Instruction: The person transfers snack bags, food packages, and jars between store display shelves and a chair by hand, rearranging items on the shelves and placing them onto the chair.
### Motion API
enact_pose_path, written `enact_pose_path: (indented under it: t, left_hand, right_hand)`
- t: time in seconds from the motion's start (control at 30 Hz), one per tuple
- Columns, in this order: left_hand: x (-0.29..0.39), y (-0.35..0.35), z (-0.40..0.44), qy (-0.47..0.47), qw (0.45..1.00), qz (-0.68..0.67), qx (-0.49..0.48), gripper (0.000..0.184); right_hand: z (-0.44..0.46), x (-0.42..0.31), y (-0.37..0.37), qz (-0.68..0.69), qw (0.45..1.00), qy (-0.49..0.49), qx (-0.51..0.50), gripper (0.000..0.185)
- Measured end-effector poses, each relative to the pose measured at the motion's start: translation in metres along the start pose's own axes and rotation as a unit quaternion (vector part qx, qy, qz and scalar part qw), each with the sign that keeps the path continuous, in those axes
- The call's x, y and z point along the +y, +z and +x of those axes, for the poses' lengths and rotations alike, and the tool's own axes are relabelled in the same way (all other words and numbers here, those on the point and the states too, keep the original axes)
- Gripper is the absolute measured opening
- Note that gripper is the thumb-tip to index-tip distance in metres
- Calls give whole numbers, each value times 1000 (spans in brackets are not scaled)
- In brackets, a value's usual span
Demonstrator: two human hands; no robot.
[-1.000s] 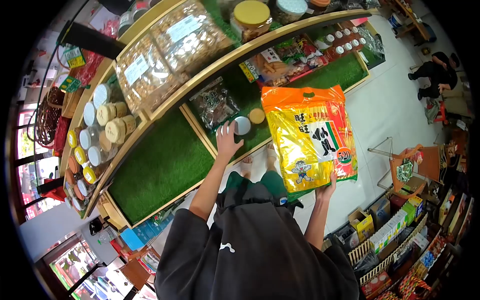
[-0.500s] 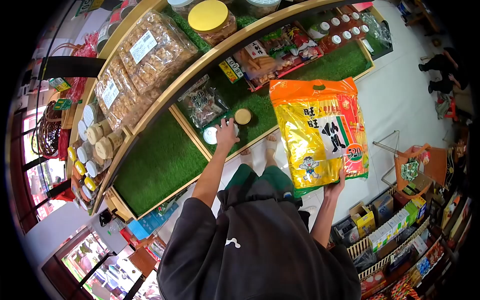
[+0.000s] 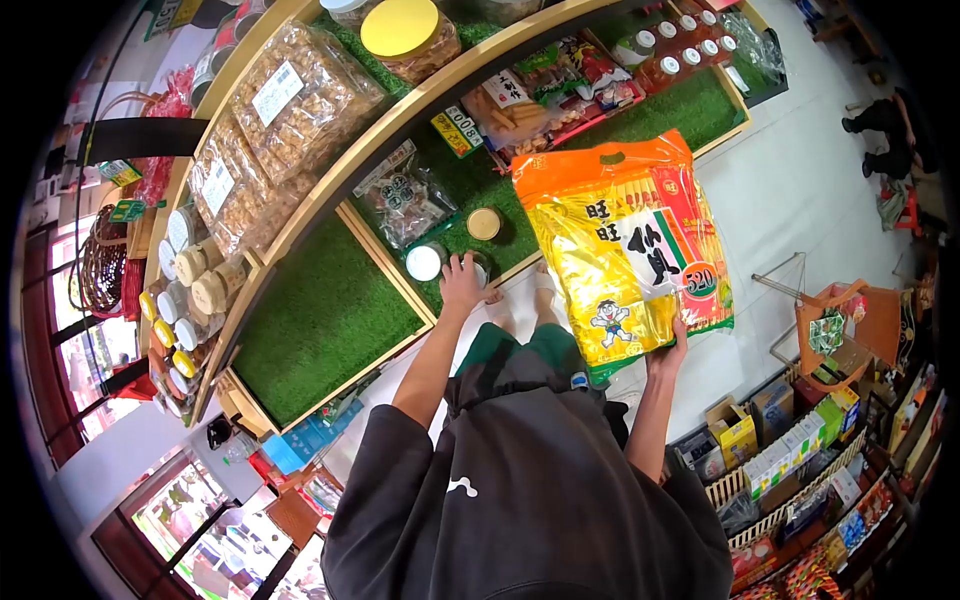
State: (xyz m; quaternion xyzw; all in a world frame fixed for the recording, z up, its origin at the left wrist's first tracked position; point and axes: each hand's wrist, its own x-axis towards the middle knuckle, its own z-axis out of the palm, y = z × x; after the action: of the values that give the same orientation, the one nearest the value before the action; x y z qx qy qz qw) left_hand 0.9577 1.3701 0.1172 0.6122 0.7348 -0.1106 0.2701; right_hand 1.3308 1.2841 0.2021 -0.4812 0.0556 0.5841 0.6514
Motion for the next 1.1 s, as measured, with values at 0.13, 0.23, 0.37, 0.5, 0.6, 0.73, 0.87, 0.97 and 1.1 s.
enact_pose_path:
  t: [0.13, 0.23, 0.37, 0.5, 0.6, 0.73, 0.87, 0.97, 1.1]
  left_hand:
    - [20, -13, 14, 45, 987, -16, 155, 106]
    - [37, -38, 40, 73, 977, -66, 192, 103]
    - [40, -25, 93, 29, 998, -58, 1, 83]
    - [55, -27, 84, 59, 996, -61, 33, 69]
    - [69, -21, 59, 81, 996, -24, 5, 71]
    - [67, 13, 48, 61, 997, 41, 17, 70]
    - [55, 14, 42, 98, 993, 60, -9, 64]
    - [44, 9, 36, 126, 984, 60, 109, 65]
    - [9, -38, 32, 123, 958, -97, 241, 55]
  right_hand:
    - [-6, 6, -3, 21, 1000, 0, 9, 46]
    - [-13, 4, -14, 4, 1000, 1, 27, 46]
    - [-27, -2, -27, -25, 999, 5, 48, 49]
    - [-36, 1, -30, -27, 998, -26, 43, 50]
    - [-39, 6, -25, -13, 998, -31, 59, 49]
    - [-38, 12, -16, -7, 999, -27, 40, 49]
    - [-41, 20, -11, -15, 999, -10, 49, 49]
    - [-39, 27, -12, -12, 999, 12, 37, 49]
    - [-39, 35, -3, -28, 999, 26, 22, 50]
